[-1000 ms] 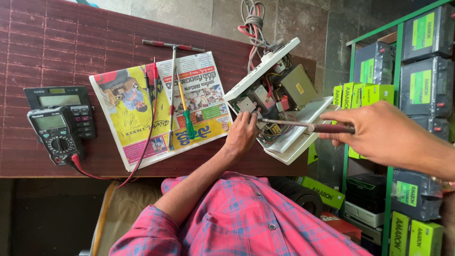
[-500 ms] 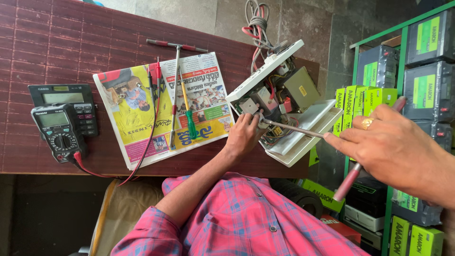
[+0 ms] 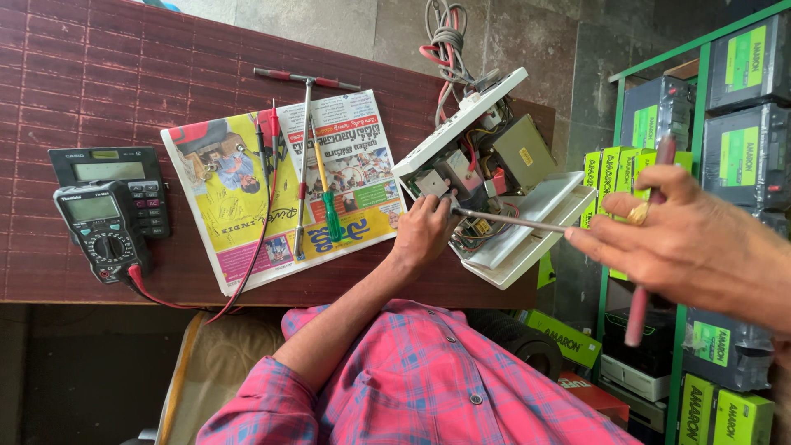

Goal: The person repairs an open white electronic device on a workbench. They use a multimeter to test components, then use a screwdriver and an L-shaped wrench to tighten screws on the internal circuit board and casing. Finally, they reattach the front cover of the device.

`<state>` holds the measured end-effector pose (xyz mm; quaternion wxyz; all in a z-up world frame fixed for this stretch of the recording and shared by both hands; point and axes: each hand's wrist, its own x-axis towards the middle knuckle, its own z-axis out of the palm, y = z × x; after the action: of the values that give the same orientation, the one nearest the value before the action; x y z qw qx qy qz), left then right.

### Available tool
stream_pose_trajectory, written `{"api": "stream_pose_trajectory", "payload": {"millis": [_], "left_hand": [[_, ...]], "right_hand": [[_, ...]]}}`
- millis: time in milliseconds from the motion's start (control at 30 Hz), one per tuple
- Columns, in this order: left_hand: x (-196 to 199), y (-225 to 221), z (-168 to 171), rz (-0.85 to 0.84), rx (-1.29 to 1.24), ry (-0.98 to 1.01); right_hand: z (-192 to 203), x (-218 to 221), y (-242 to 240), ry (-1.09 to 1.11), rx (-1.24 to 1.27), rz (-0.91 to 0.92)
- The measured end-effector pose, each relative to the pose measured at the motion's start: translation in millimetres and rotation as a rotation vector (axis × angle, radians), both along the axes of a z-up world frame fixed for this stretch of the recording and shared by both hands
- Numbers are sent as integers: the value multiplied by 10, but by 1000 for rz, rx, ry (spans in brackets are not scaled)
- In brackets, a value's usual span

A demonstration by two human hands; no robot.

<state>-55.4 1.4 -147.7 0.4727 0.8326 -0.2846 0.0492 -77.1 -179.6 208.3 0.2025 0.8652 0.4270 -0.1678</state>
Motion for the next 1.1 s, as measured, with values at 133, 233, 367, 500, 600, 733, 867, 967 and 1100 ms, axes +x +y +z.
{"api": "stream_pose_trajectory", "payload": {"millis": [133,233,367,500,600,733,867,967,1100], "left_hand": [[13,6,32,-24,20,23],[-37,12,44,-74,69,-5],[-88,87,-7,-131,171,-119],[39,110,-102,-108,413,-432],[238,133,-132,-158,275,-532],[567,176,-134,-395,225,-432],[681,176,-132,-468,231,-481],[692,152,-171,-505,218,-469],[711,148,-201,-575,92,-358]], "right_hand": [[-26,182,-36,22,-30,-62],[-64,185,63,65,-124,-302],[-52,244,174,93,-107,-422],[-53,316,145,116,-115,-280],[-88,326,90,97,77,-155],[-111,308,110,97,69,-223],[-57,327,217,110,78,-340],[-56,322,298,65,148,-354],[-82,356,339,139,6,-410]]}}
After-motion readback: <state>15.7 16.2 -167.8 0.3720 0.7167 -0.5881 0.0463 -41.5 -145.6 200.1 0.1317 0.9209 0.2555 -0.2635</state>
